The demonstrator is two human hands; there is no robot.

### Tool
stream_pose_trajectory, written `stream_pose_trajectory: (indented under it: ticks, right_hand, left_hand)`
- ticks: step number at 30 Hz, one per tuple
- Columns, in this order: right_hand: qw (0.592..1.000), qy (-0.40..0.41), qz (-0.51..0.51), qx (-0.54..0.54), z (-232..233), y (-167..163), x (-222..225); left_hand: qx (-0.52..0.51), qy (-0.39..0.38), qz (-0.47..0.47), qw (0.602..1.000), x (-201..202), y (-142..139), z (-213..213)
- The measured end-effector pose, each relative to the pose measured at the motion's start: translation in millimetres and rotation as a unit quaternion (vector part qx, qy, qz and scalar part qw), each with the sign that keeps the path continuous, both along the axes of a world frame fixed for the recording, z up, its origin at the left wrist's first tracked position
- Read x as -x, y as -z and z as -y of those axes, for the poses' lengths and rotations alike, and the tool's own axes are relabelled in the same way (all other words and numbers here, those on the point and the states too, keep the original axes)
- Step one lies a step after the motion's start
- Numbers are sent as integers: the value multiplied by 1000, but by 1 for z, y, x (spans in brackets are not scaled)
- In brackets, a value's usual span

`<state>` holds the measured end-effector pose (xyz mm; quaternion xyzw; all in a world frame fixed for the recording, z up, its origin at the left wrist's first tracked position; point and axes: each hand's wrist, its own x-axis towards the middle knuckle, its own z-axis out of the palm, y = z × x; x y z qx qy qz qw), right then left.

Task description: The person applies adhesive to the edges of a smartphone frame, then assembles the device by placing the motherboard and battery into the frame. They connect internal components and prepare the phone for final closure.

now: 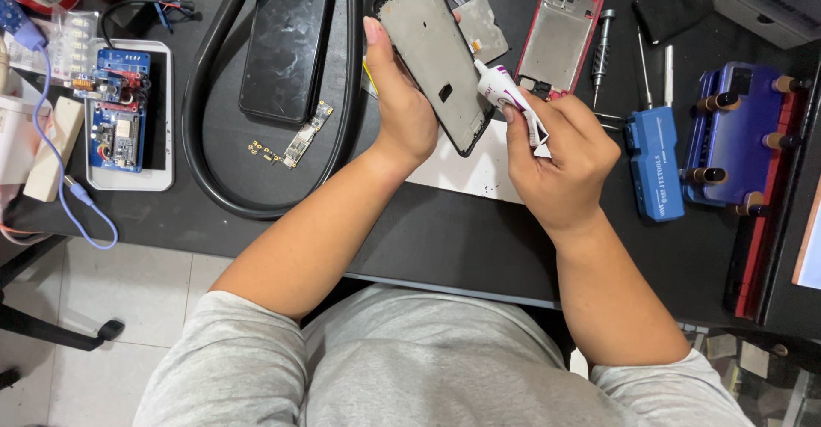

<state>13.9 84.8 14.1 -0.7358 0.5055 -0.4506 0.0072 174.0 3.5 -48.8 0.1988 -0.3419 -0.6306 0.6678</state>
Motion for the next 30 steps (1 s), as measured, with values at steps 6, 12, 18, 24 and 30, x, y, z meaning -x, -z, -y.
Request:
stream_pose_trajectory:
  ticks: [6, 12, 18, 24, 30]
  right_hand:
    - [1000, -11, 6, -22, -2, -5, 10]
    - [1000, -12, -3, 3, -2, -5, 8]
    - [1000, -12, 5, -10, -2, -6, 8]
    - [1000, -12, 7, -17, -3, -6, 8]
    - [1000, -10, -1, -17, -2, -6, 8]
  left_hand:
    - [6, -15, 12, 1000, 8, -1, -1]
    - [14, -13, -14, 1000, 9, 2, 1]
    - [19, -26, -12, 999, 8, 4, 1]
    - [3, -19, -12, 1000, 7, 1, 2]
    - [11, -25, -9, 1000, 5, 1, 5]
